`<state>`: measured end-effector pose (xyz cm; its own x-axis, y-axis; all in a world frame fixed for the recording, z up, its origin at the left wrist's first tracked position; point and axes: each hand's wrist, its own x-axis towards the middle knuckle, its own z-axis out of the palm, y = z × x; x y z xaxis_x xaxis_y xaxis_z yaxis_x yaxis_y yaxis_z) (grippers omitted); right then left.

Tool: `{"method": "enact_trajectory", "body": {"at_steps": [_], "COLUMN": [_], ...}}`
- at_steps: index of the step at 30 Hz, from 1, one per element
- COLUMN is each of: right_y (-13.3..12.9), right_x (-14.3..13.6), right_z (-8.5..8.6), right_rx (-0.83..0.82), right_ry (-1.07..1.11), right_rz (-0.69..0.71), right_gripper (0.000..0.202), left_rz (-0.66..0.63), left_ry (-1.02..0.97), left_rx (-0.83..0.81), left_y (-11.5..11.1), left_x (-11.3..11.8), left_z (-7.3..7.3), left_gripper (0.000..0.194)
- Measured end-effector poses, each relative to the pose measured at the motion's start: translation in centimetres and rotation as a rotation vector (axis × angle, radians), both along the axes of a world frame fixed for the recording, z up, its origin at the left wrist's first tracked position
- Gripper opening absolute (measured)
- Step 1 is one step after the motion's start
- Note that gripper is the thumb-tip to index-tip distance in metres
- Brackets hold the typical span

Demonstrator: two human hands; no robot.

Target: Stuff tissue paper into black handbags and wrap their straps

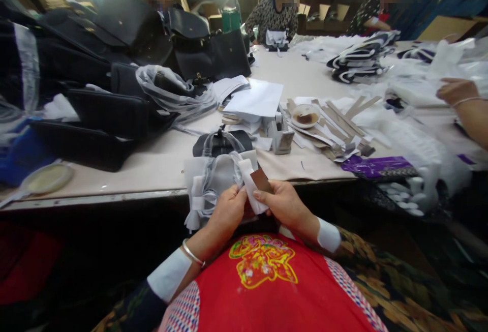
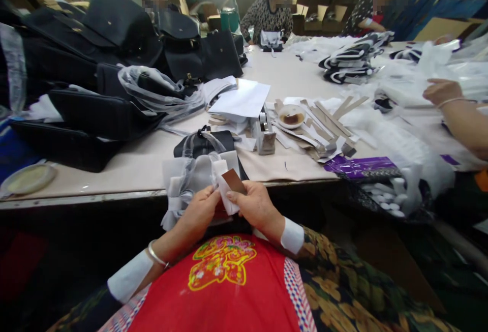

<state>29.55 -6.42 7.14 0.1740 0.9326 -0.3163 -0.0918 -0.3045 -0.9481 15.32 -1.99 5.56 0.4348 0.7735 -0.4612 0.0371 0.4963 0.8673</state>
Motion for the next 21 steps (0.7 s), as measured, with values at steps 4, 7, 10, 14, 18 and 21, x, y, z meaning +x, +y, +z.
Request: {"method": "enact_trajectory", "body": {"at_steps": [4,7,10,14,18,21], "right_y": [-0.3,-0.6,-0.7,-0.8,-1.4,-1.9], "right_x": [-0.4,-1.0,-1.6,-1.6,-0.9,0.3], "right_z": [-0.4,-0.7,-1.2,-1.4,-0.7,0.0], "right_rx": [0.017,0.044,0.032,0.012,0.083,0.048], "right_ry": [-0.075,-0.126,-0.136,-0.124,-0.095,-0.052], "right_rz": [-0.038,-0.041,-0.033,-0.001,0.130,0.185], "right_gripper": [0.036,0.035,0.037,0.039,0.029,0.024], "left_rz": [0.011,0.024,0.040,0.020,0.041,0.074], "left_ry": [-0.111,-0.106,-0.011,0.095,0.229,0.244], "left_rx": [0.025,0.157,0.323,0.388,0.434,0.417], "left_y": [-0.7,-0.8,-0.7,-0.7,-0.7,-0.7], "left_x": [-0.6,-0.5,-0.4,-0.6,-0.6,-0.5], "left_z": [0.3,0.4,0.4,0.2,0.0,-0.1], "left_gripper": [0.032,0.037,0.043,0.044,0.039,0.040]}}
